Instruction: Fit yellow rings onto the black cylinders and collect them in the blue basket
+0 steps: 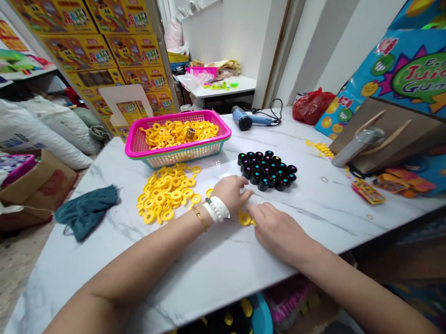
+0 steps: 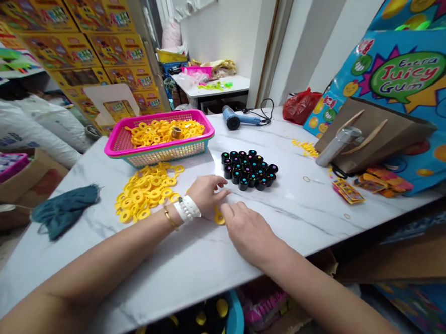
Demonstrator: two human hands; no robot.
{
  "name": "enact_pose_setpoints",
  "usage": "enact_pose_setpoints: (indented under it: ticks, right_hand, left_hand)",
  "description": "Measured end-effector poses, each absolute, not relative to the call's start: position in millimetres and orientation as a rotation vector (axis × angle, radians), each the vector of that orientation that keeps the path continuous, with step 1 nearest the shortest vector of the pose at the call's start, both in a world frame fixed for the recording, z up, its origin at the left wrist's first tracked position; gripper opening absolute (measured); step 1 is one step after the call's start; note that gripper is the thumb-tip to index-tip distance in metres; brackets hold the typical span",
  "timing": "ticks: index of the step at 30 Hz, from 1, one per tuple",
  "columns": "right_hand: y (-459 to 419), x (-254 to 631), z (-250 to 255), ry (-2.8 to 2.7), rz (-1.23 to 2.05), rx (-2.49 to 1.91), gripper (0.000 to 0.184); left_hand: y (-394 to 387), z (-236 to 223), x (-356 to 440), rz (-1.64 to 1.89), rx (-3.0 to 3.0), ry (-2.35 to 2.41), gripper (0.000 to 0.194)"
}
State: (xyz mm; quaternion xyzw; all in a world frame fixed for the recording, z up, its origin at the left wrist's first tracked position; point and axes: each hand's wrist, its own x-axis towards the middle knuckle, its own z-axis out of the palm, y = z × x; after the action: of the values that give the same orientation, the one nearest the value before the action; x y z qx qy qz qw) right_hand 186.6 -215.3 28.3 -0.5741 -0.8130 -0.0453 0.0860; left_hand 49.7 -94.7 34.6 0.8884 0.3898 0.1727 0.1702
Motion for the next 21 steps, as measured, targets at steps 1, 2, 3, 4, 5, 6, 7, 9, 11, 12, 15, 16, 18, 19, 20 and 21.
enact_pose_setpoints:
  ticks: [1, 2, 3, 4, 5, 6, 7, 9, 11, 12, 15, 16, 18, 19, 20, 21]
  right_hand:
    - [-216.0, 187.4, 28.3, -2.433, -0.219, -1.717, 0.019]
    - [-217.0, 189.6, 27.7, -2.418, -0.282, -1.741, 0.018]
    - [-218.3, 193.3, 26.8, -2.377, -0.317, -1.785, 0.016]
    - [-219.9, 198.0, 25.6, -2.321, -0.318, -1.837, 0.014]
    - [-221.6, 203.4, 24.4, -2.256, -0.286, -1.882, 0.012]
    - [-223.4, 209.0, 23.1, -2.190, -0.223, -1.907, 0.012]
    - [-225.2, 214.5, 21.9, -2.131, -0.133, -1.906, 0.011]
    - [-228.9, 224.2, 19.7, -2.029, 0.088, -1.840, 0.011]
    - [-231.8, 232.0, 17.7, -1.890, 0.283, -1.753, 0.013]
    - [-232.6, 235.4, 16.6, -1.792, 0.349, -1.717, 0.012]
    - [-230.6, 243.6, 13.1, -1.445, 0.421, -1.661, 0.008]
    - [-228.5, 245.4, 11.6, -1.344, 0.431, -1.647, 0.010]
    - [-223.1, 246.9, 8.1, -1.189, 0.478, -1.615, 0.015]
    - [-220.5, 246.7, 6.0, -1.123, 0.527, -1.597, 0.017]
    - [-218.2, 246.0, 3.7, -1.060, 0.591, -1.573, 0.018]
    - [-216.5, 244.9, 1.4, -1.003, 0.657, -1.546, 0.020]
  left_hand:
    - [-97.9, 32.2, 55.0, 0.495, 2.510, 1.089, 0.028]
    - [-101.7, 30.0, 57.8, 0.496, 2.508, 1.057, 0.027]
    - [-106.1, 28.3, 58.1, 0.485, 2.519, 1.000, 0.027]
    - [-110.3, 27.5, 56.4, 0.457, 2.543, 0.920, 0.028]
    - [-114.0, 27.8, 53.1, 0.411, 2.584, 0.833, 0.027]
    - [-116.5, 29.3, 48.9, 0.350, 2.642, 0.764, 0.024]
    - [-117.4, 32.0, 44.3, 0.269, 2.716, 0.720, 0.020]
    - [-114.5, 40.1, 36.2, 0.087, 2.882, 0.754, 0.012]
    - [-108.0, 49.1, 32.9, -0.004, 2.994, 0.936, 0.012]
    - [-105.1, 52.6, 33.8, 0.014, 3.000, 1.037, 0.012]
    - [-103.1, 54.4, 48.3, 0.306, 2.855, 1.190, 0.017]
    - [-104.5, 52.0, 56.1, 0.398, 2.803, 1.167, 0.021]
    - [-107.8, 45.0, 72.8, 0.497, 2.773, 1.094, 0.024]
    - [-108.7, 41.2, 80.6, 0.505, 2.796, 1.066, 0.023]
    - [-108.7, 37.6, 87.2, 0.496, 2.830, 1.053, 0.022]
    - [-108.0, 34.6, 92.4, 0.481, 2.866, 1.047, 0.021]
